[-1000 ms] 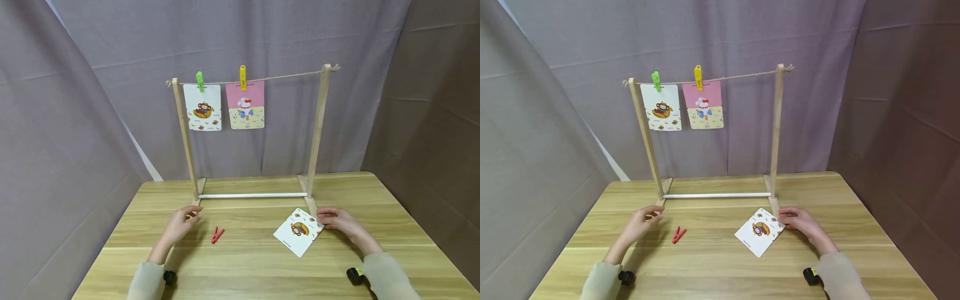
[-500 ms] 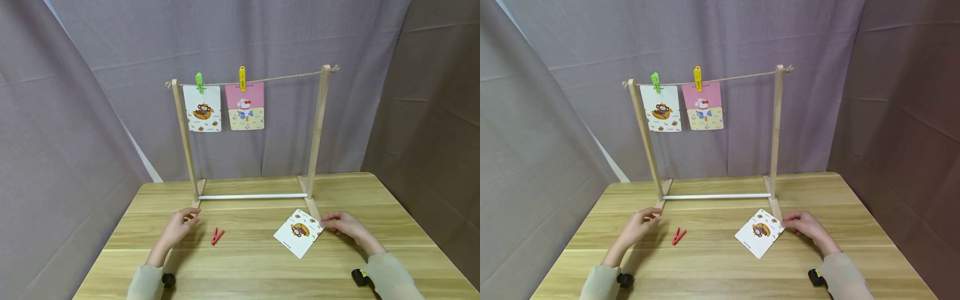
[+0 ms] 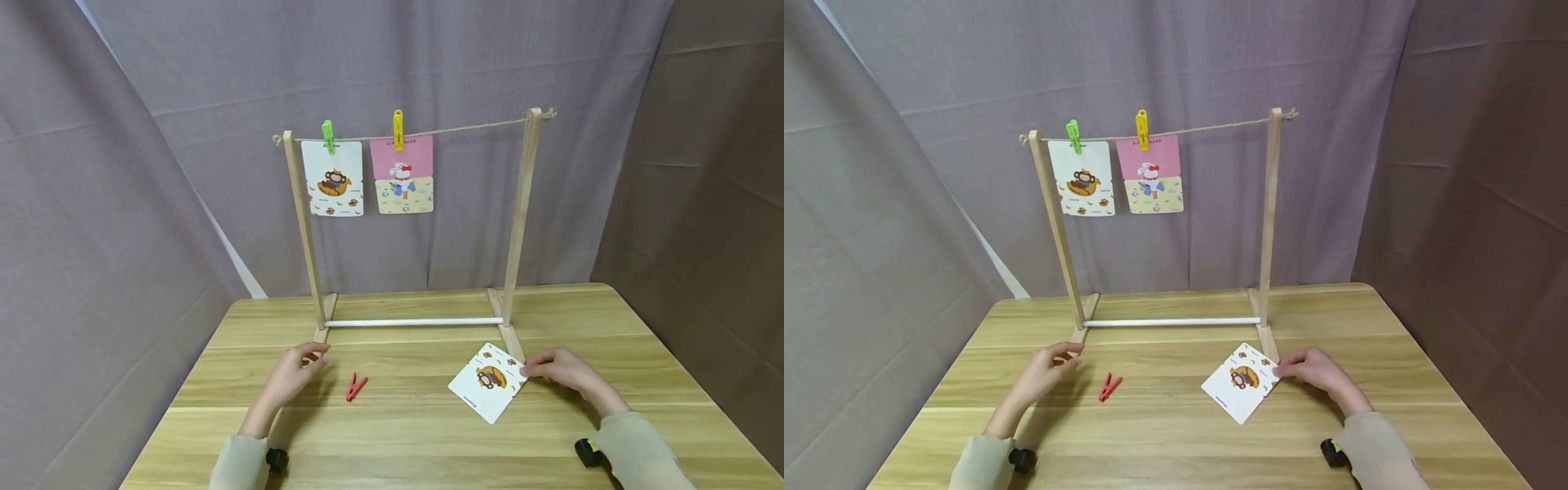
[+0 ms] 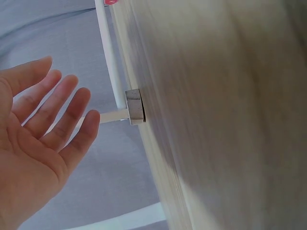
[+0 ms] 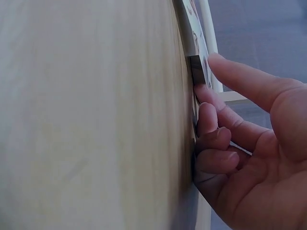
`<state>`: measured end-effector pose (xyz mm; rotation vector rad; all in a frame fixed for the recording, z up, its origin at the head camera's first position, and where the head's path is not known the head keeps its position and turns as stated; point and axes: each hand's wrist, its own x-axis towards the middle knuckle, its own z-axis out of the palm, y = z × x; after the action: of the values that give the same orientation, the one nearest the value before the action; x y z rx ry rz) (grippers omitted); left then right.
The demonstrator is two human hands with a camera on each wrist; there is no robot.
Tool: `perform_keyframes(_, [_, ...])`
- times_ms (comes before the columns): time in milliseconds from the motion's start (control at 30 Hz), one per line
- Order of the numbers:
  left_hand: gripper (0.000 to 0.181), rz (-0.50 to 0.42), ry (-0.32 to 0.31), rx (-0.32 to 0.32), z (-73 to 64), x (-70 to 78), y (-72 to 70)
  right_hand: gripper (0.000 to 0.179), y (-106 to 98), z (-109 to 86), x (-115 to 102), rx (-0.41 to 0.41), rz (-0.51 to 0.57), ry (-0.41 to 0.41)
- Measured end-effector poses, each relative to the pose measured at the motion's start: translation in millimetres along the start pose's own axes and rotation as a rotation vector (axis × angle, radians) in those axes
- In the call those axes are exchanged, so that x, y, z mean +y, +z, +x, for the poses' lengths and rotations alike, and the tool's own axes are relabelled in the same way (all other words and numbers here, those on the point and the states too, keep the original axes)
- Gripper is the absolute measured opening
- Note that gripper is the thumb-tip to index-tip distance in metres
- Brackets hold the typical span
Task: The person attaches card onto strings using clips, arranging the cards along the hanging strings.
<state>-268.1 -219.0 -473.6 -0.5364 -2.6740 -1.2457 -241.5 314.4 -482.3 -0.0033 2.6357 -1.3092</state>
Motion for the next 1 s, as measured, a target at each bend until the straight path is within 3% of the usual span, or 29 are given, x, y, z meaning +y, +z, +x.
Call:
perform_keyframes(233, [0.025, 0.019, 0.011, 0.002, 0.1, 1.0, 0.6, 0.031, -0.6, 0.9, -0.4, -0.005, -0.040, -0.019])
perform_keyframes(500, [0.025, 0.035, 0.004, -0.007, -1.4, 1.2, 0.6, 0.032, 1.4, -0.9, -0.3, -0.015, 0.001, 0.004])
perform_keyframes(1000, [0.027, 0.065, 0.005, -0.083, 4.0, 2.7, 6.3, 0.032, 1.8, -0.7, 3.7, -0.009, 0.007, 0.013])
